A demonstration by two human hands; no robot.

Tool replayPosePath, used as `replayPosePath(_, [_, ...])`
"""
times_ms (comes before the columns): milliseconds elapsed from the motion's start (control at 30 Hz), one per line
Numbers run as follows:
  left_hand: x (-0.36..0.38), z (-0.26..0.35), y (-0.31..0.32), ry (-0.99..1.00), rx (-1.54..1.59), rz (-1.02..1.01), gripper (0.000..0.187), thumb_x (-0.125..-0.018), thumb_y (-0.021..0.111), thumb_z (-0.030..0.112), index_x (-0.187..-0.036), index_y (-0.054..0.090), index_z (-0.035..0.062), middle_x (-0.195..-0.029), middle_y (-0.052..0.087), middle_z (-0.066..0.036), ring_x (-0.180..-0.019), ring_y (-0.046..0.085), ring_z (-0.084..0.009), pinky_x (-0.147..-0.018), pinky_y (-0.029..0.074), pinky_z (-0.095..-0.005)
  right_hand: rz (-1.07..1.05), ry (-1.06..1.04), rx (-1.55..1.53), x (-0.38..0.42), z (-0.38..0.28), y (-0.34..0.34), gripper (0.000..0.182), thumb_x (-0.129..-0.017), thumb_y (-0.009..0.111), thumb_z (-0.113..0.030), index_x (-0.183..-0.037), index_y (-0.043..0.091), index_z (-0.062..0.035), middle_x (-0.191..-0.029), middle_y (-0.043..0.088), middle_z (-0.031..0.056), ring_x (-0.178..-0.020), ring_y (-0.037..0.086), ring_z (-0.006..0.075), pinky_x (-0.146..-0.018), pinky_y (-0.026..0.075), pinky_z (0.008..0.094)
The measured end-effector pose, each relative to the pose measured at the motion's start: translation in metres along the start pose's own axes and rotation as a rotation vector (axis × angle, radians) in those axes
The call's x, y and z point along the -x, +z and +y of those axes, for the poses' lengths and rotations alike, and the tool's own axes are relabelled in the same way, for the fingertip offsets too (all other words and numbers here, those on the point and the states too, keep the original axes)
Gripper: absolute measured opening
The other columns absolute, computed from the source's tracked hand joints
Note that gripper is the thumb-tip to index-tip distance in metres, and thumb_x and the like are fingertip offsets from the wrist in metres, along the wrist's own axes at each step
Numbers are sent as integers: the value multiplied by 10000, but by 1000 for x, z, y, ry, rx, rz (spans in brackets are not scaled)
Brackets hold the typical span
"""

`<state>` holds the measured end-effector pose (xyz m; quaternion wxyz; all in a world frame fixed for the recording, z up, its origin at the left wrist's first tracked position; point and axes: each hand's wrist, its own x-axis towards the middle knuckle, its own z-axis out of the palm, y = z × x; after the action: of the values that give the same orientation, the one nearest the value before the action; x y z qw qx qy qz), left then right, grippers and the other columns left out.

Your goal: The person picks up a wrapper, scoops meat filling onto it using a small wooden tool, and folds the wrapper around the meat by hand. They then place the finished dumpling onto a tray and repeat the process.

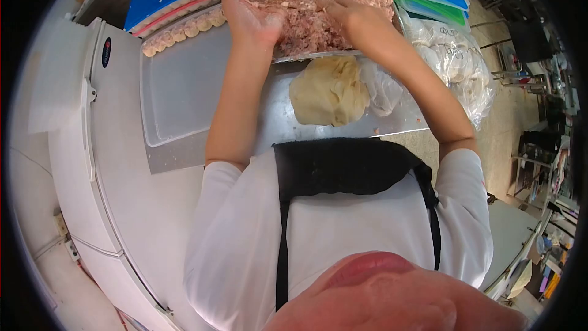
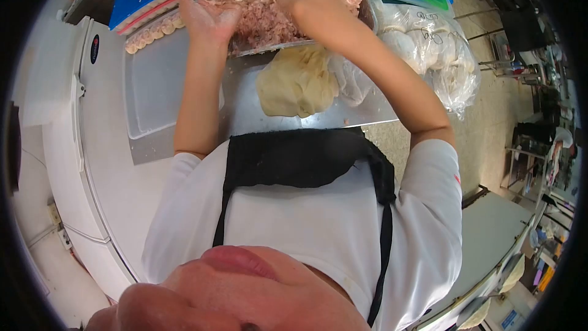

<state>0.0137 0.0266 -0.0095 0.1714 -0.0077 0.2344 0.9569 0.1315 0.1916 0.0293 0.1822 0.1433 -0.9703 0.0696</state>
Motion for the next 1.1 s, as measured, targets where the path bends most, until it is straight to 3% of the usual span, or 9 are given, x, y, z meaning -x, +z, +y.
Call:
replayPosePath(200, [0,31,-17,-9,-249,-430,455,-883,561,220,-1252,447,-20,-1285,501,-161,-1198,477,-305,-1032,357,-450,71,38,-487,-5,34,-5,239,-911,528,-173,-1070,615,-17,-776,608,155,-755,598,268,-647,461,359])
replayPosePath(333, [22,44,-4,455,-1018,-532,663,-738,760,250,-1279,447,30,-1136,579,-143,-1040,573,-247,-906,468,-363,-281,365,-687,7,23,-35,227,-916,520,-163,-1048,614,-3,-727,591,163,-651,533,221,-628,441,318])
replayPosePath(433, [30,53,7,849,-1530,-638,719,-660,816,140,-1292,478,86,-1154,592,-103,-1021,591,-175,-875,476,-298,-163,144,-708,25,20,-40,270,-941,533,-254,-1056,644,-37,-632,469,-17,-545,378,68,-490,303,204])
replayPosePath(533, [34,64,25,310,-1457,-934,533,-677,810,113,-1149,576,25,-1205,586,-81,-1120,533,-142,-933,439,-303,-110,149,-721,34,12,-41,237,-937,545,-225,-996,645,-19,-636,466,-18,-574,402,86,-530,350,222])
replayPosePath(633, [31,61,26,195,-1509,-903,445,-686,810,141,-1066,617,14,-1125,630,-44,-1026,570,-106,-891,458,-272,-140,150,-750,38,23,-16,217,-909,549,-172,-1029,614,-3,-724,577,167,-647,520,214,-651,449,316])
replayPosePath(733, [30,47,12,681,-1678,-1042,446,-692,803,130,-1070,607,-2,-1045,646,-46,-958,568,-88,-835,469,-251,-154,39,-630,37,34,-3,243,-901,579,-209,-1042,619,-16,-791,616,174,-692,567,282,-686,463,328])
replayPosePath(900, [-14,12,-25,7,-1440,-618,489,-725,779,148,-1134,565,-12,-968,614,-20,-894,558,-97,-765,469,-258,1,40,-295,30,63,-2,236,-874,596,-194,-1058,625,-50,-926,629,144,-796,600,344,-705,483,376])
replayPosePath(1033, [-14,10,-22,-202,-1138,-515,753,-709,785,285,-1314,439,0,-659,541,18,-557,492,-75,-522,389,-211,175,37,-121,36,43,9,279,-852,568,-130,-1126,613,-97,-986,618,141,-811,604,335,-686,481,418])
replayPosePath(1100, [-19,3,-38,-156,-1209,-435,674,-731,767,251,-1293,473,21,-751,589,-9,-649,543,-90,-593,435,-223,207,1,-106,37,56,40,262,-847,541,-159,-1092,620,-110,-983,625,121,-815,613,333,-686,496,434])
